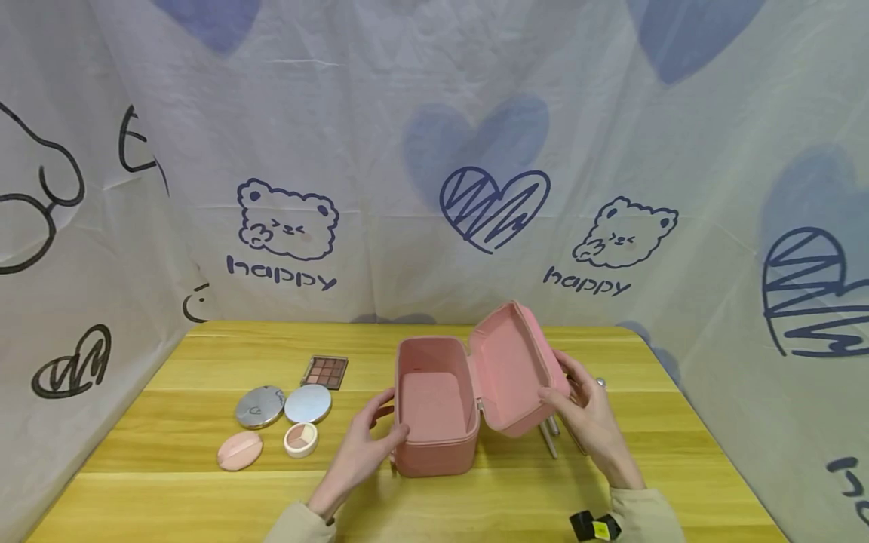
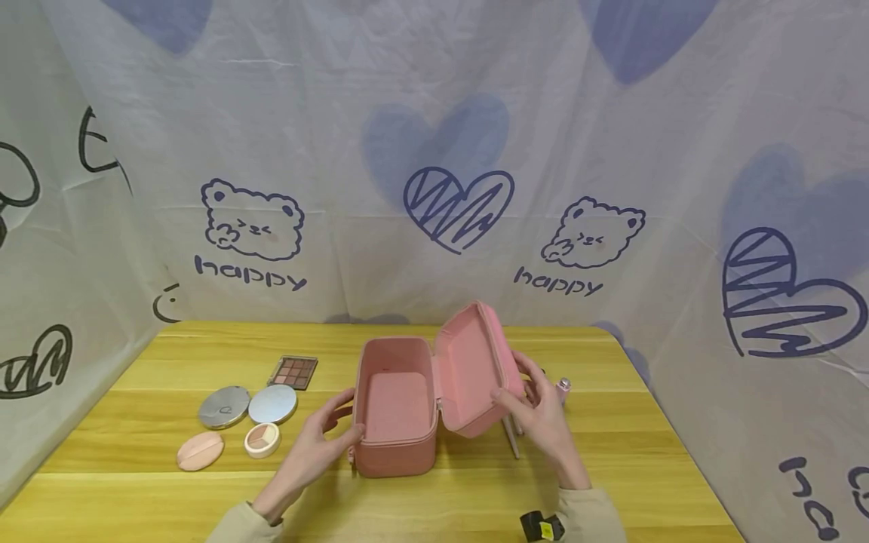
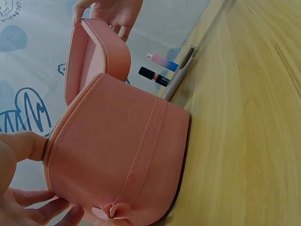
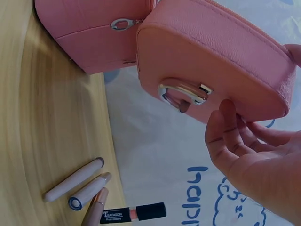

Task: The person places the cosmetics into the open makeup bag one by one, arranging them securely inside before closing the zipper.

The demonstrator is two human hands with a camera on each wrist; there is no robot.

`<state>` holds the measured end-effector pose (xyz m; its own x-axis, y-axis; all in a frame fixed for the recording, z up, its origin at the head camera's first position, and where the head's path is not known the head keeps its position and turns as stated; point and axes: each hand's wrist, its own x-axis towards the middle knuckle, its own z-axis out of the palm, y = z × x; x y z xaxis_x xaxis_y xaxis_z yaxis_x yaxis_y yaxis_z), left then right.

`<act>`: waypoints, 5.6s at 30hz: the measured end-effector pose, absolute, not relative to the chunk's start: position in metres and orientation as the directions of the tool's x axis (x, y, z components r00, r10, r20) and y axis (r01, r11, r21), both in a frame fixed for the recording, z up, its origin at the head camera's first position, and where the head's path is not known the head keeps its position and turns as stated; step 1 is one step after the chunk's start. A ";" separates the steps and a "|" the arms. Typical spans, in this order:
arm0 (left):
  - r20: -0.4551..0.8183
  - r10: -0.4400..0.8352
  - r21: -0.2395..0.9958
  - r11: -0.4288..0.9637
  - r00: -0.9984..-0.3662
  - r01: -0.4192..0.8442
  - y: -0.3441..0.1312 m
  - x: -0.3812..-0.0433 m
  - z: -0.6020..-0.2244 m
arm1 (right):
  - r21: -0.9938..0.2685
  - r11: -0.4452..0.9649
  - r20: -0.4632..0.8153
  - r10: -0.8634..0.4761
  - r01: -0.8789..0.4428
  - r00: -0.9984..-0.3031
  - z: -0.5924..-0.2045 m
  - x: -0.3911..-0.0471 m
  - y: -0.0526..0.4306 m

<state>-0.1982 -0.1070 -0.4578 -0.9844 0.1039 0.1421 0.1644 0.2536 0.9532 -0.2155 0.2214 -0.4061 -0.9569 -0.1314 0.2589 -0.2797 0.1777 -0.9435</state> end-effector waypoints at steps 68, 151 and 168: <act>-0.019 -0.130 0.447 0.886 -0.991 -0.125 -0.209 -0.279 -0.457 | -0.961 0.057 0.257 -0.192 -0.272 -0.947 -0.416 -0.224 0.225; 0.319 0.124 0.545 0.787 -0.940 0.289 -0.163 -0.296 -0.375 | -0.957 0.073 0.263 -0.204 -0.282 -0.943 -0.415 -0.222 0.225; 0.169 0.404 0.376 0.817 -0.899 0.438 -0.105 -0.307 -0.341 | -0.963 0.065 0.244 -0.213 -0.263 -0.946 -0.413 -0.220 0.225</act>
